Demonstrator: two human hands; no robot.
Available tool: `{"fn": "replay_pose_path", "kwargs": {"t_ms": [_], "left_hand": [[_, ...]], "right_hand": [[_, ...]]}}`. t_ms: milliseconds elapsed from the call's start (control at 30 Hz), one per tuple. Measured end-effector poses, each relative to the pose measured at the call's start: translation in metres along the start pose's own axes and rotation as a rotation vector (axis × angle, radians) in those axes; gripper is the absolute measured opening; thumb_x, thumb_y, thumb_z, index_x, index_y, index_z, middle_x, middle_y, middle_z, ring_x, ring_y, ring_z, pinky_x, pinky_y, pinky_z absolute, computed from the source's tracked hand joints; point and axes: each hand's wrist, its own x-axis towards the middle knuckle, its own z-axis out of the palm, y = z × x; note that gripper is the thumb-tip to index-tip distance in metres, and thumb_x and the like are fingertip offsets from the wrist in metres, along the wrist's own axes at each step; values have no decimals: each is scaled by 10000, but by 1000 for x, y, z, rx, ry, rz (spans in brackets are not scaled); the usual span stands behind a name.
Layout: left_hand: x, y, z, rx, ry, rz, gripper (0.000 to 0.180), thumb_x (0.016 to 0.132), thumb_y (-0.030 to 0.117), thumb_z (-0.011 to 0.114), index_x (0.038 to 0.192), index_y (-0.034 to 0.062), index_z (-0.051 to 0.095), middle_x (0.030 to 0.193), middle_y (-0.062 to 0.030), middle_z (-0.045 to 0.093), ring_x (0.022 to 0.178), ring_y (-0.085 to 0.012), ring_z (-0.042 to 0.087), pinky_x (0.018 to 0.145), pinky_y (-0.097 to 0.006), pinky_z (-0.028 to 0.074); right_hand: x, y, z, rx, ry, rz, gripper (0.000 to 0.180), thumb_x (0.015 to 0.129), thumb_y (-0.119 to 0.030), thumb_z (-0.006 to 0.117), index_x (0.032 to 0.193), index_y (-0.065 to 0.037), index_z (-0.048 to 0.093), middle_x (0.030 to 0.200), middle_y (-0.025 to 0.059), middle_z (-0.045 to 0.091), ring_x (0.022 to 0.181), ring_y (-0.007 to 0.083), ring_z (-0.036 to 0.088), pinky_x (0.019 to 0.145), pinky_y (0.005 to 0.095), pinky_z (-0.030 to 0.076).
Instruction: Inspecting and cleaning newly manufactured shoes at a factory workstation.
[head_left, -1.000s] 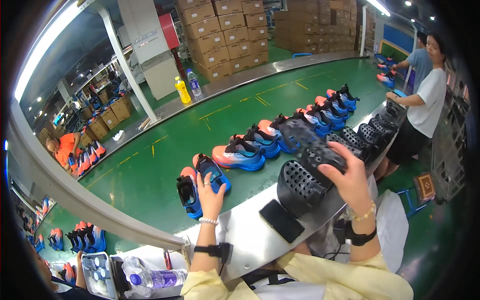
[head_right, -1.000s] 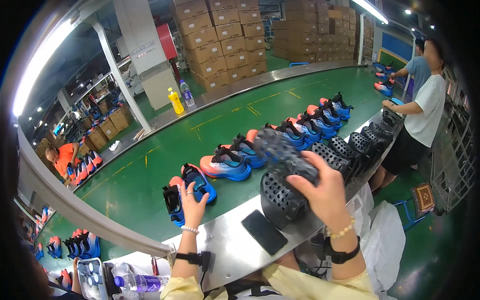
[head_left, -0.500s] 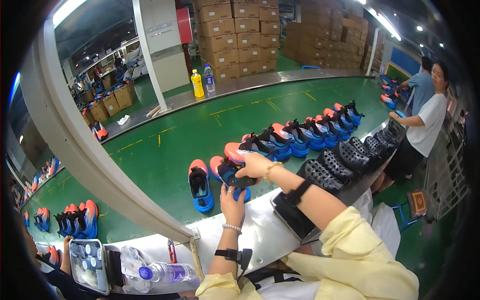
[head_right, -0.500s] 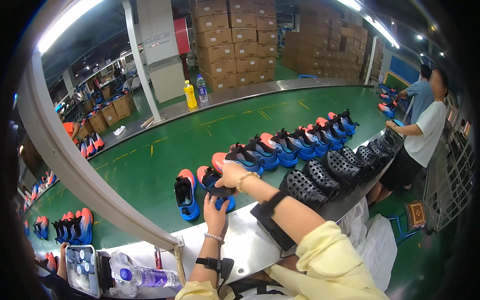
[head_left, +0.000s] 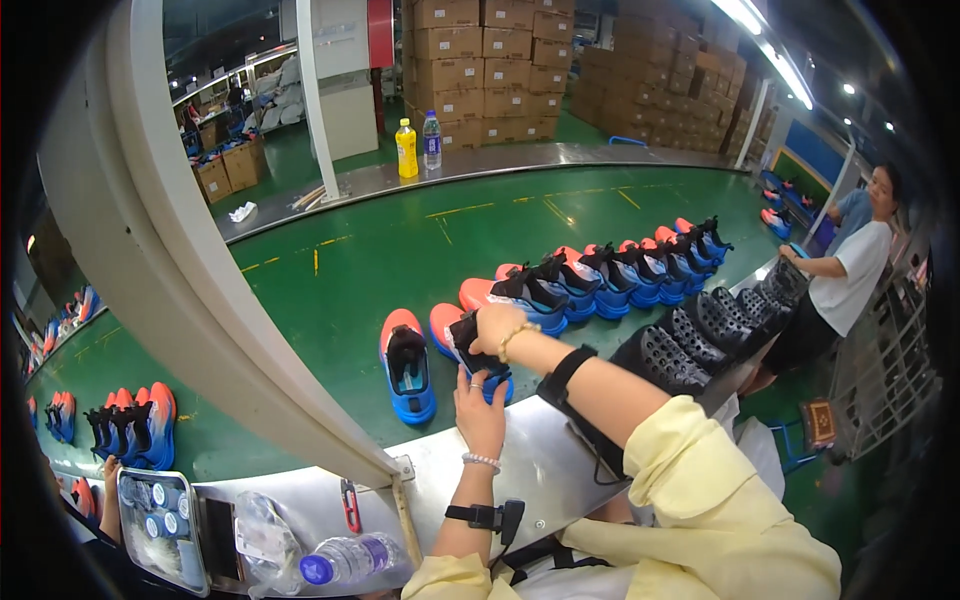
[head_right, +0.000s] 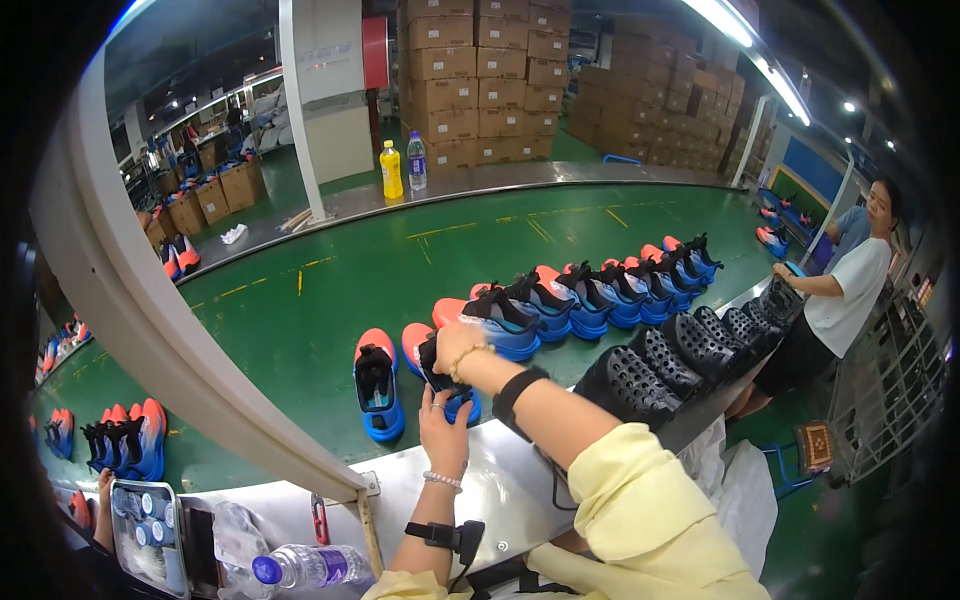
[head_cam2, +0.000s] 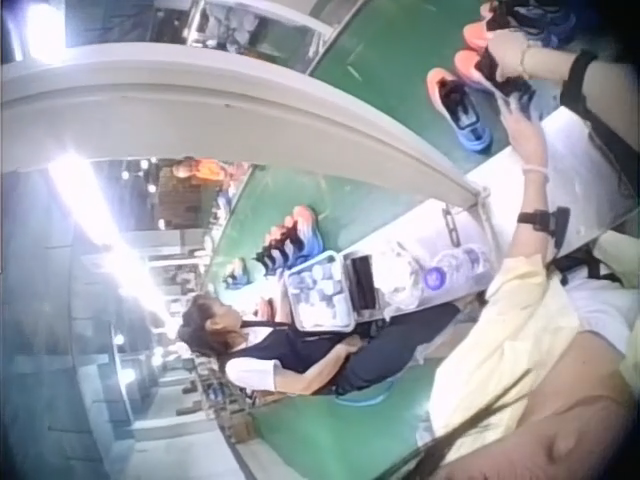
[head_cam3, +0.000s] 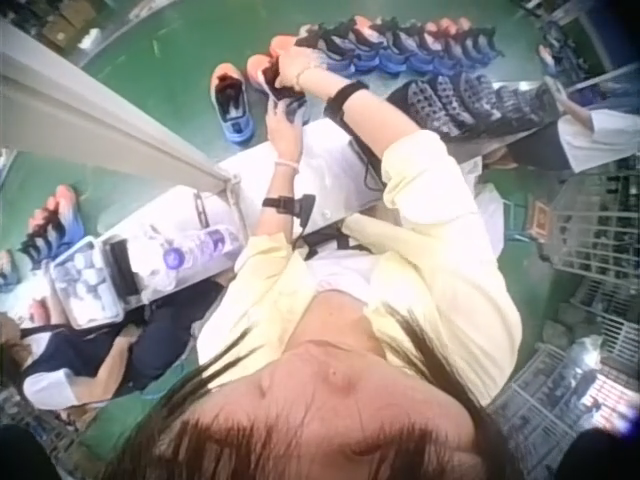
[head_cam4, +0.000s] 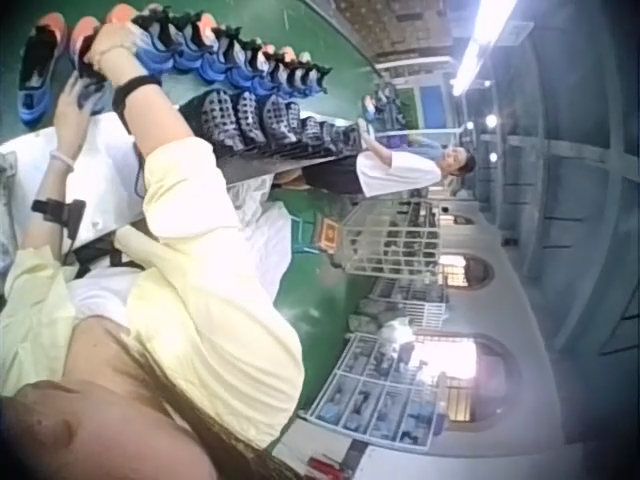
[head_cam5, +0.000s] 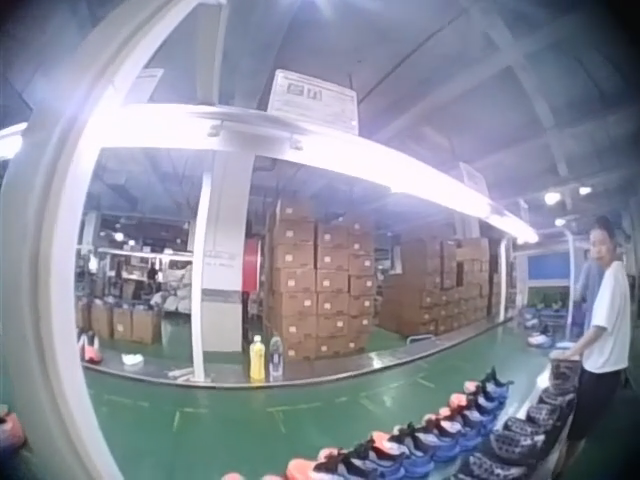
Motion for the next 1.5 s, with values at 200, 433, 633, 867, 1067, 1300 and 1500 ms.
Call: {"fn": "replay_pose_path", "kwargs": {"t_ms": [200,433,633,867,1067,1300,1500], "left_hand": [[4,-4,-3,-48,-1,-15,336,798,214,718,1096,88,629,1411,-223,452,1100,-388,533,923,-443,459],[3,2,-4,-47,-7,-62,347,794,173,709,1102,55,599,1413,-230,447,1097,-395,523,925,-446,454],[5,1,-5,-1,30,-55,346,811,165,698,1115,39,591,1411,-233,442,1139,-398,511,936,-450,454],[6,-5,-6,-15,29,-6,327,814,150,696,1091,25,576,1412,-250,428,1199,-421,469,964,-463,439],[8,-2,-7,-26,52,-43,321,812,129,696,1085,23,566,1417,-252,418,1230,-431,449,981,-471,431],[11,-10,-6,-70,56,-29,318,816,112,688,1089,10,560,1423,-304,378,1300,-464,381,1038,-483,382],[15,-17,-6,-192,39,54,266,815,89,672,1035,-3,552,1434,-355,332,1297,-499,374,1038,-483,381]], "right_hand": [[-8,-14,44,206,158,112,293,698,-284,799,860,-47,742,909,155,716,872,301,705,752,388,574],[19,-22,72,221,250,60,157,776,-160,643,813,-26,716,845,189,701,827,331,701,731,409,573],[30,-26,78,247,240,115,260,775,-259,674,789,-3,712,816,214,690,793,372,687,740,434,564],[30,-26,77,303,239,69,187,791,-172,648,848,-9,719,882,212,698,855,354,693,781,419,567],[14,-28,56,270,142,-9,224,765,-210,676,848,-8,723,886,230,692,841,351,694,779,421,565],[7,-38,46,304,243,39,413,834,-386,613,803,14,712,817,249,677,790,379,686,716,438,559],[24,-37,52,295,215,-9,344,853,-326,593,861,-8,723,885,238,684,852,375,684,778,444,553]]}}
